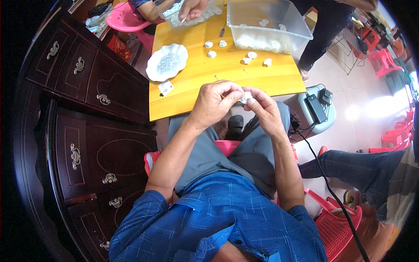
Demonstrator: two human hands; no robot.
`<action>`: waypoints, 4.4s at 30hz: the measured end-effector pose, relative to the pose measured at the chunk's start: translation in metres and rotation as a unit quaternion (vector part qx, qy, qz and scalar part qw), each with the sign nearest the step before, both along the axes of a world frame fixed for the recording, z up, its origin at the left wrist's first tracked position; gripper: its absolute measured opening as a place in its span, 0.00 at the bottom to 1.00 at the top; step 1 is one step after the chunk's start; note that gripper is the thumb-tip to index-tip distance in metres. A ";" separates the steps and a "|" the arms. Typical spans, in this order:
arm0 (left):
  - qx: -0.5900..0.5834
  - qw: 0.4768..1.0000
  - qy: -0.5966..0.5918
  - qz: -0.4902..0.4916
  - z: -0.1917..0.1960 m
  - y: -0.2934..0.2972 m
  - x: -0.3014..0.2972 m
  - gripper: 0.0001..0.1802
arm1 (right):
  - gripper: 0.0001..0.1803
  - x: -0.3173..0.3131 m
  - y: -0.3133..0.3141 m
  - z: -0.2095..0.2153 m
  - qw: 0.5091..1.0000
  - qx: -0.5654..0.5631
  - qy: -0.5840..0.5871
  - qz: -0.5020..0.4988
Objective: Assembling small white plastic components by hand at a workbench.
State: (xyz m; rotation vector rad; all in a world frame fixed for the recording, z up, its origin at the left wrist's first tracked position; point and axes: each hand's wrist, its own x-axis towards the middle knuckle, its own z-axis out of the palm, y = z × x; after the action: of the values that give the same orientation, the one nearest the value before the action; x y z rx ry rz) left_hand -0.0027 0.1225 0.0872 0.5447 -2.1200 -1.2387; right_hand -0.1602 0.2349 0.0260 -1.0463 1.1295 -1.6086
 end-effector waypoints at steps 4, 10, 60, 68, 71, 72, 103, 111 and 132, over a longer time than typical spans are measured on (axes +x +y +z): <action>-0.007 1.000 -0.007 0.003 0.001 -0.003 -0.001 0.05 | 0.19 0.000 -0.002 0.000 1.000 0.001 -0.005 -0.004; -0.011 1.000 -0.004 0.019 0.001 -0.003 0.000 0.04 | 0.18 0.000 -0.007 0.003 1.000 0.000 0.013 0.010; 0.171 0.981 0.084 -0.036 -0.010 0.001 0.000 0.08 | 0.15 0.009 -0.001 0.005 0.996 -0.034 -0.060 0.051; 0.170 0.980 0.094 -0.035 -0.006 0.001 -0.002 0.06 | 0.16 0.005 -0.002 0.000 0.996 -0.050 -0.062 0.048; 0.165 0.982 0.085 -0.035 -0.004 0.001 -0.002 0.06 | 0.17 0.005 -0.003 -0.001 0.996 -0.047 -0.065 0.046; 0.156 0.984 0.083 -0.032 -0.004 0.001 -0.001 0.06 | 0.17 0.005 -0.003 -0.001 0.996 -0.047 -0.064 0.048; 0.000 0.999 0.040 -0.007 0.019 0.008 0.000 0.05 | 0.16 0.005 -0.001 0.000 0.996 -0.045 -0.071 0.014; -0.002 1.000 0.023 -0.019 0.020 0.002 -0.002 0.06 | 0.16 0.004 0.000 0.004 0.998 -0.033 -0.047 0.005; 0.033 0.999 0.029 -0.018 0.010 -0.004 -0.004 0.06 | 0.14 0.003 -0.002 0.001 0.997 -0.034 -0.074 -0.017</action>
State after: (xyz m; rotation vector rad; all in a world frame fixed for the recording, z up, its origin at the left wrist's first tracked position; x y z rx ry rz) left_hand -0.0067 0.1187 0.0974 0.4962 -2.0555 -1.3330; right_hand -0.1572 0.2328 0.0267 -0.9388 1.0051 -1.7325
